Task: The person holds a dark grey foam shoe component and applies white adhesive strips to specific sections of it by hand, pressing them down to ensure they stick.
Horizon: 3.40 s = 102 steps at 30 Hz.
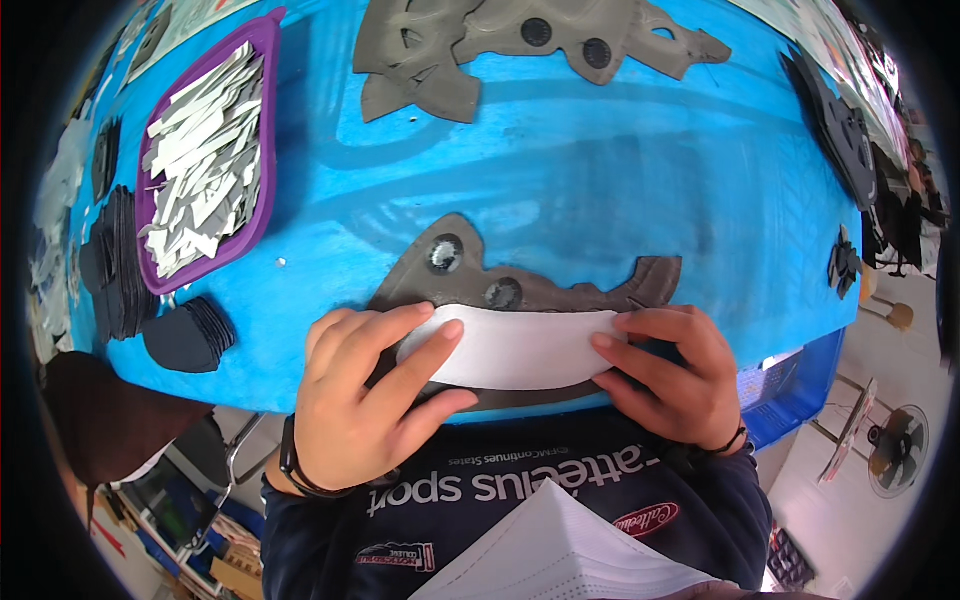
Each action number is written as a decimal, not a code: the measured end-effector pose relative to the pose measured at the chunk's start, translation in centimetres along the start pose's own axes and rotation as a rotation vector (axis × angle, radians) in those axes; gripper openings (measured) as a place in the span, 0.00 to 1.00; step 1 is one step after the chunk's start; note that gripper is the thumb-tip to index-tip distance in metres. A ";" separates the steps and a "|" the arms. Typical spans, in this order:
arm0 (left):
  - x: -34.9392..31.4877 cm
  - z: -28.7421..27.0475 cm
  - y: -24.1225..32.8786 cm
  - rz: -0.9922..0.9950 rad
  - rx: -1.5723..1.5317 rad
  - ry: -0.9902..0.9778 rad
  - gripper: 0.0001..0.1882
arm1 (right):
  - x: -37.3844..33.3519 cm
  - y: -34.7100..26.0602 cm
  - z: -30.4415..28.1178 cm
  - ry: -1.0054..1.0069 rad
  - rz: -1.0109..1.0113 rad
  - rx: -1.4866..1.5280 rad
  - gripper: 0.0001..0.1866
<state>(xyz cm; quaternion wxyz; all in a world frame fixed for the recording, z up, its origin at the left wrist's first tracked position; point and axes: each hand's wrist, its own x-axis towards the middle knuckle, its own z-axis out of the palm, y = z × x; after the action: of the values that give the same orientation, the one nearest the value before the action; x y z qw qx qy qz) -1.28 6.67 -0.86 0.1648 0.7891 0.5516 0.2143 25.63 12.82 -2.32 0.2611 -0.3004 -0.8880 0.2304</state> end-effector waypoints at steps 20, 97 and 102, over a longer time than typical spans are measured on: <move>-0.9 1.3 1.0 0.175 0.115 0.068 0.26 | -0.4 -3.6 0.8 0.018 -0.020 -0.265 0.23; 7.9 0.1 3.9 0.062 -0.591 0.242 0.23 | -1.8 15.3 -22.8 0.757 0.929 -0.957 0.38; 11.9 -0.2 1.5 0.243 0.006 0.226 0.24 | -0.7 9.3 -17.8 0.720 0.309 -0.959 0.27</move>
<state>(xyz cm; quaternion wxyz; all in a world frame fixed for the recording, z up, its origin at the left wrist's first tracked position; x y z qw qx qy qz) 3.36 17.42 1.92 0.0722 0.8214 0.4676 0.3185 40.68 23.46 5.70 0.3438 -0.5681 -0.6953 -0.2749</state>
